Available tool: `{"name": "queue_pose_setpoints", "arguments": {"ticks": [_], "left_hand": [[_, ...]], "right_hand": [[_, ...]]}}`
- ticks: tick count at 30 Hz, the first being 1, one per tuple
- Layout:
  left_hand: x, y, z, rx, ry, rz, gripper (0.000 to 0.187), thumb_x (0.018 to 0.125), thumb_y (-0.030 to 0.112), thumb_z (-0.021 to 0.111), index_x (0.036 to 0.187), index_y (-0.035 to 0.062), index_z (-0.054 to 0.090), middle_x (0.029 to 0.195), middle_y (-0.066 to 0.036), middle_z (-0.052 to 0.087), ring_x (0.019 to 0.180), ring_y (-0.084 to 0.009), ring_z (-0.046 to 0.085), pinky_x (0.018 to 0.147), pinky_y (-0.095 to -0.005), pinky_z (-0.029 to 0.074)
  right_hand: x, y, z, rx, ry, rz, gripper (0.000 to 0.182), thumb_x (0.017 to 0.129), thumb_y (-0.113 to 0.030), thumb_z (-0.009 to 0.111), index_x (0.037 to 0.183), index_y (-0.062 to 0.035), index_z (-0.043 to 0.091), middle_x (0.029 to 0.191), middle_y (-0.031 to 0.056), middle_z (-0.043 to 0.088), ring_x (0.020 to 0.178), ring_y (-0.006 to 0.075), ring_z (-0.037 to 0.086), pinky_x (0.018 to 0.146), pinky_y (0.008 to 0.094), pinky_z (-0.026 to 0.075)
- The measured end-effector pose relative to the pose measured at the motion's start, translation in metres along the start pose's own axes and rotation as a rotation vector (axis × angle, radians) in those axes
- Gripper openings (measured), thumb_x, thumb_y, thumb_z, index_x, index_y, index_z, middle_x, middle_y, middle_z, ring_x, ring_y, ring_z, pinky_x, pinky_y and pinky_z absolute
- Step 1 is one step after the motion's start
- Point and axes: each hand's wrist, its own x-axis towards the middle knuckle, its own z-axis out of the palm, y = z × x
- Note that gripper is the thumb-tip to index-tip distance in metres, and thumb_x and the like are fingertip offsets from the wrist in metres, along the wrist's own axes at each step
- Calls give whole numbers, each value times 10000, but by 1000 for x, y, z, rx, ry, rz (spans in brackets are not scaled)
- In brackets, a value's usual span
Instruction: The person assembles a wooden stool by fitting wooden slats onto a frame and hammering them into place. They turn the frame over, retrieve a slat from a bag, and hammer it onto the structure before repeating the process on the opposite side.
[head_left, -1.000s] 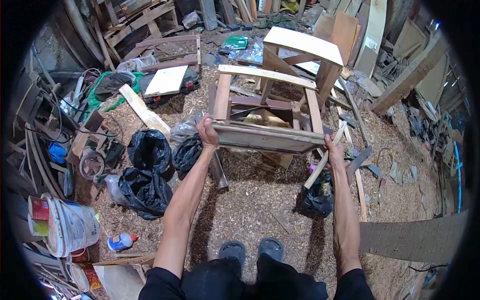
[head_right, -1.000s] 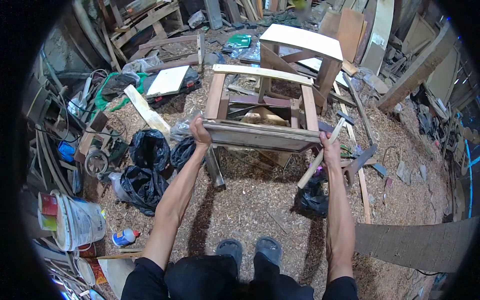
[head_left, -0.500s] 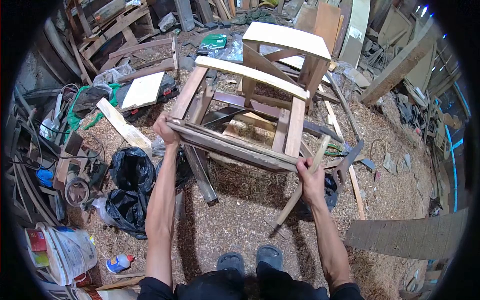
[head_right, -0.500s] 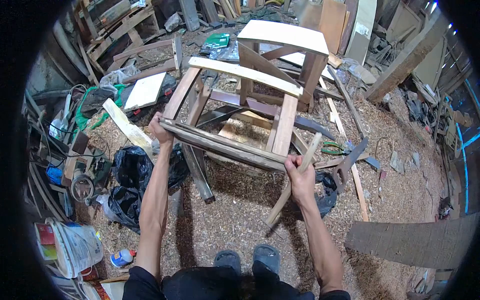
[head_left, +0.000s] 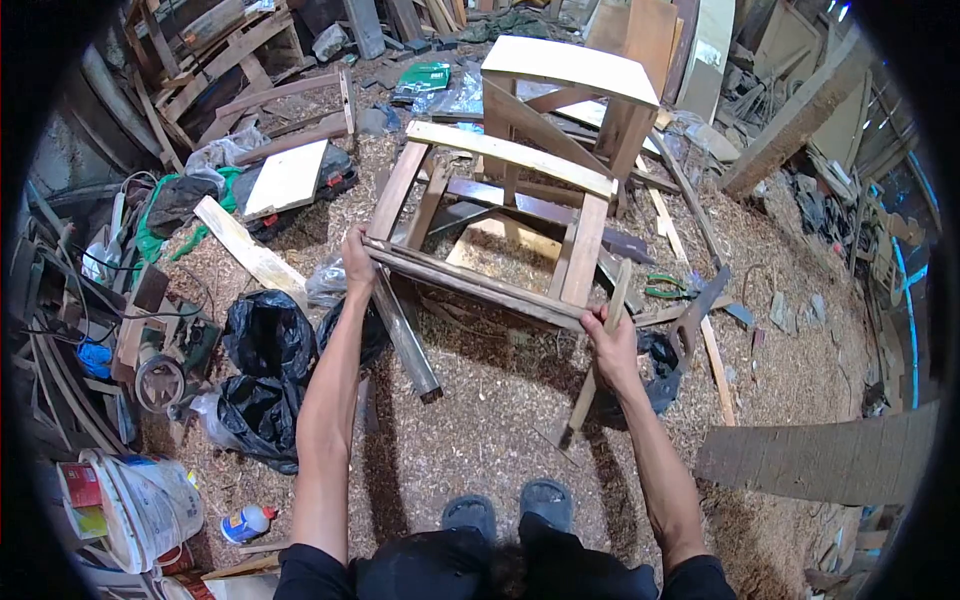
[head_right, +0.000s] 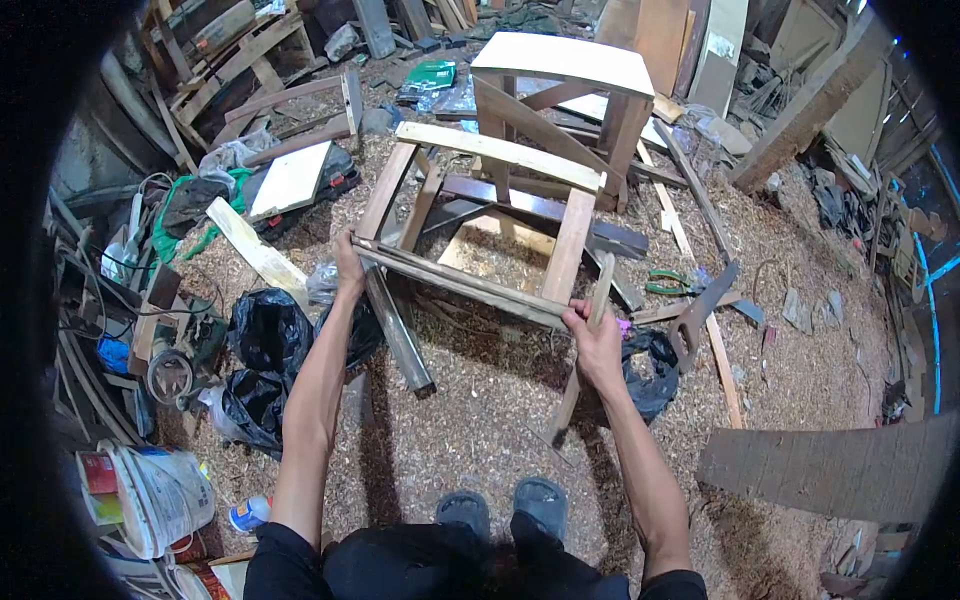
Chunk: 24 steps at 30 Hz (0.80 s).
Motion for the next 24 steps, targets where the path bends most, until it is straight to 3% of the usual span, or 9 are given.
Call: {"name": "queue_pose_setpoints", "arguments": {"ticks": [2,3,5,7,10,12,18,22,24], "left_hand": [[-7,18,0,-2,33,31,416,972,297,362,960,-45,597,855,-119,599,794,-224,543,762,-352,429],[-7,18,-4,20,11,23,424,983,311,358,1002,-43,591,914,-135,599,845,-235,548,799,-356,427],[-18,12,-8,3,27,-49,452,1007,356,356,1149,-28,547,1092,-181,589,1032,-266,552,920,-367,403],[-47,25,-26,67,3,-33,450,1006,356,380,1186,-31,524,1134,-196,579,1084,-281,540,948,-369,393],[-124,52,-58,334,-136,50,437,975,305,476,1245,-38,487,1228,-229,549,1171,-355,508,1014,-395,369],[-183,39,-81,649,-221,322,469,924,276,556,1275,-24,471,1297,-246,504,1216,-398,469,1058,-438,345],[-289,29,-101,940,-550,315,659,856,370,616,1351,-14,416,1483,-245,295,1370,-417,288,1134,-518,222],[-300,-1,-110,962,-681,164,699,846,404,625,1380,11,405,1522,-234,235,1399,-420,233,1137,-543,188],[-296,-7,-114,997,-759,89,721,845,441,621,1393,27,401,1539,-208,216,1418,-403,205,1143,-542,171]], "right_hand": [[2,-4,-1,-97,-5,-73,187,882,-102,657,976,14,544,955,50,631,845,113,556,759,280,473],[0,-5,-3,-233,19,-146,222,893,-140,640,1023,20,557,924,99,642,824,197,599,752,326,477],[-11,-12,-10,-387,78,-180,233,892,-148,639,1042,10,557,904,133,638,811,259,607,741,351,480],[-31,-15,-21,-519,118,-271,238,884,-159,640,1068,-31,560,859,209,623,787,393,621,689,423,491],[-78,3,-41,-569,-133,-322,210,863,-138,647,1032,-56,553,839,196,636,764,386,643,647,455,495],[-103,19,-38,-781,-318,-220,229,849,-141,651,1037,-69,543,841,196,644,782,384,652,637,477,495],[-93,91,0,-949,-523,-282,262,881,-223,606,1038,-51,487,941,202,588,874,408,601,718,495,486],[-84,108,11,-910,-502,-389,216,895,-138,538,1080,-38,489,957,188,543,902,384,573,753,474,478],[-79,121,8,-919,-572,-406,324,885,-101,525,1203,-54,489,966,175,541,970,348,563,835,443,458]]}}
